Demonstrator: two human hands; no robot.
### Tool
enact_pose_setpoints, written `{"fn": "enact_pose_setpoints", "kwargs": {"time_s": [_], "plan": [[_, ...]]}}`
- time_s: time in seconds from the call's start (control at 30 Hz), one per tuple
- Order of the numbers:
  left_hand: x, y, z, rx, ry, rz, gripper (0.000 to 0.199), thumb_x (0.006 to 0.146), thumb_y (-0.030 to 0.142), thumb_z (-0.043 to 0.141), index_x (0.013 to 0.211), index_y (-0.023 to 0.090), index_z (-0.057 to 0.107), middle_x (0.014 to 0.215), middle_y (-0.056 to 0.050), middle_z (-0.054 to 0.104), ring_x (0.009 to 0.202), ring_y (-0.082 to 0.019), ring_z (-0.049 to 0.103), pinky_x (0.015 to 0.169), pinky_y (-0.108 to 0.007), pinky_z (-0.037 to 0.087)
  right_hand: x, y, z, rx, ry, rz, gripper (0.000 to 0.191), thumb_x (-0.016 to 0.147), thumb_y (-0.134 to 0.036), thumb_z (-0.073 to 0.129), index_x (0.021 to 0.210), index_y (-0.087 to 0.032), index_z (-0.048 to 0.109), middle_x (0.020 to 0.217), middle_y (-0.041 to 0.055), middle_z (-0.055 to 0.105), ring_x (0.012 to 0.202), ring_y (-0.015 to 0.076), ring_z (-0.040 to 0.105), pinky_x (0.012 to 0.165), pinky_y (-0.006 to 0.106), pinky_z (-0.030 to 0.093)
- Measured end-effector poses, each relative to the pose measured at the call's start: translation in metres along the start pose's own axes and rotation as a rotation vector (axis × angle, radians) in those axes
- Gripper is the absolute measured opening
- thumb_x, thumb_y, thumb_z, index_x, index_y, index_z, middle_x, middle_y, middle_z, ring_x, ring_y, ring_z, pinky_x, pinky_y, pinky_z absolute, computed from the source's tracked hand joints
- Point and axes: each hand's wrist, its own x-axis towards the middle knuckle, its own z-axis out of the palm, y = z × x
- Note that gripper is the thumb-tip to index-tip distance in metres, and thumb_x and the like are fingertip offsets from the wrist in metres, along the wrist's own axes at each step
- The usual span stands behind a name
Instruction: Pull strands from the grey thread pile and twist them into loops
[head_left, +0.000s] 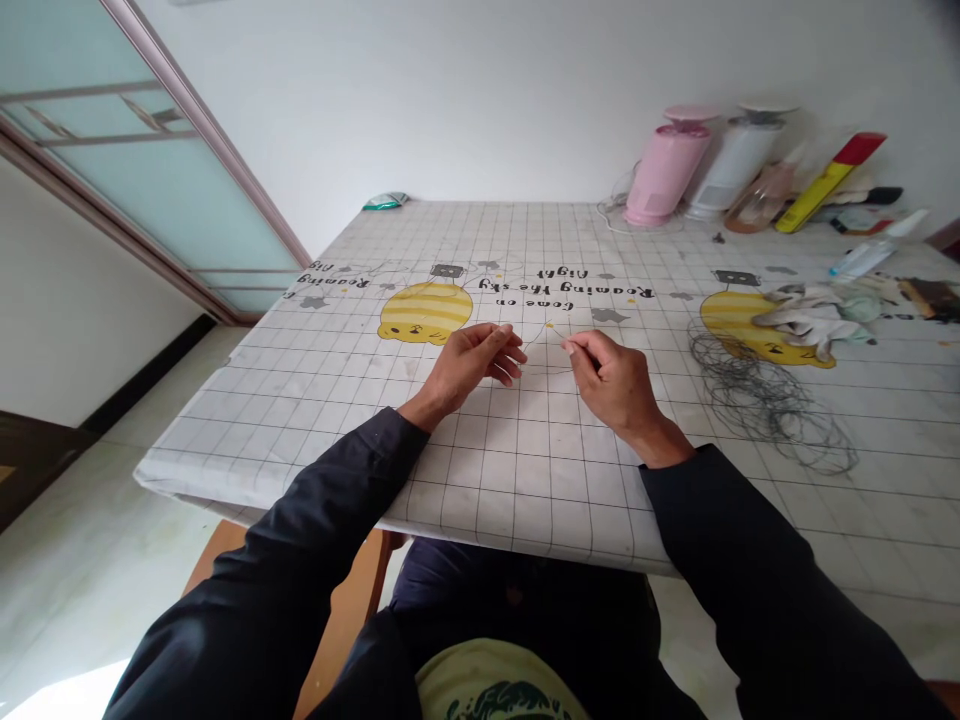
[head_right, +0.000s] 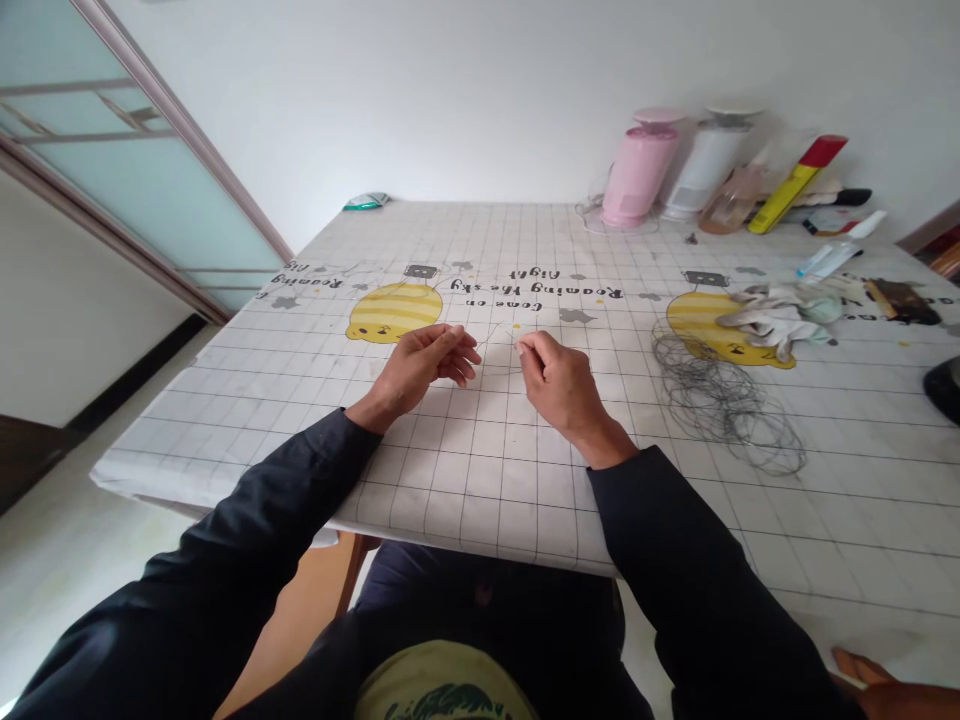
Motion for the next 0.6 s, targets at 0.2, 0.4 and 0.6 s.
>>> {"fn": "enact_pose_setpoints", "kwargs": {"time_s": [0.2,0.4,0.6], "plan": [[0.003,-0.001,-0.007,0.034,-0.026,-0.047,0.042,0.106,0.054,0.076,0.1,0.012,0.077,0.096,-0.013,0.081,0.071,-0.015,0.075,0.066,-0.028,0.061,0.0,0.004,0.0,-0.047,-0.022,-0.02,0.018,0.109,-0.03,0.058,0.097,-0.024,0.07,0.068,-0.002,0.064,0.055,0.014,0.052,0.058,0.03,0.041],[-0.003,0.005,-0.001,0.104,-0.087,-0.033,0.039,0.098,0.05,0.087,0.092,0.014,0.075,0.089,-0.009,0.079,0.07,-0.014,0.072,0.068,-0.029,0.06,0.001,0.005,-0.001,-0.086,-0.022,-0.003,0.019,0.109,-0.032,0.057,0.097,-0.024,0.07,0.067,-0.0017,0.064,0.055,0.0148,0.052,0.059,0.031,0.042],[0.002,-0.005,-0.002,0.214,-0.012,-0.016,0.037,0.103,0.05,0.078,0.093,0.015,0.075,0.089,-0.01,0.079,0.069,-0.015,0.071,0.064,-0.029,0.059,0.001,0.012,0.0,-0.12,-0.046,0.033,0.021,0.11,-0.036,0.055,0.099,-0.025,0.07,0.068,-0.0007,0.064,0.056,0.0168,0.055,0.061,0.032,0.042]]}}
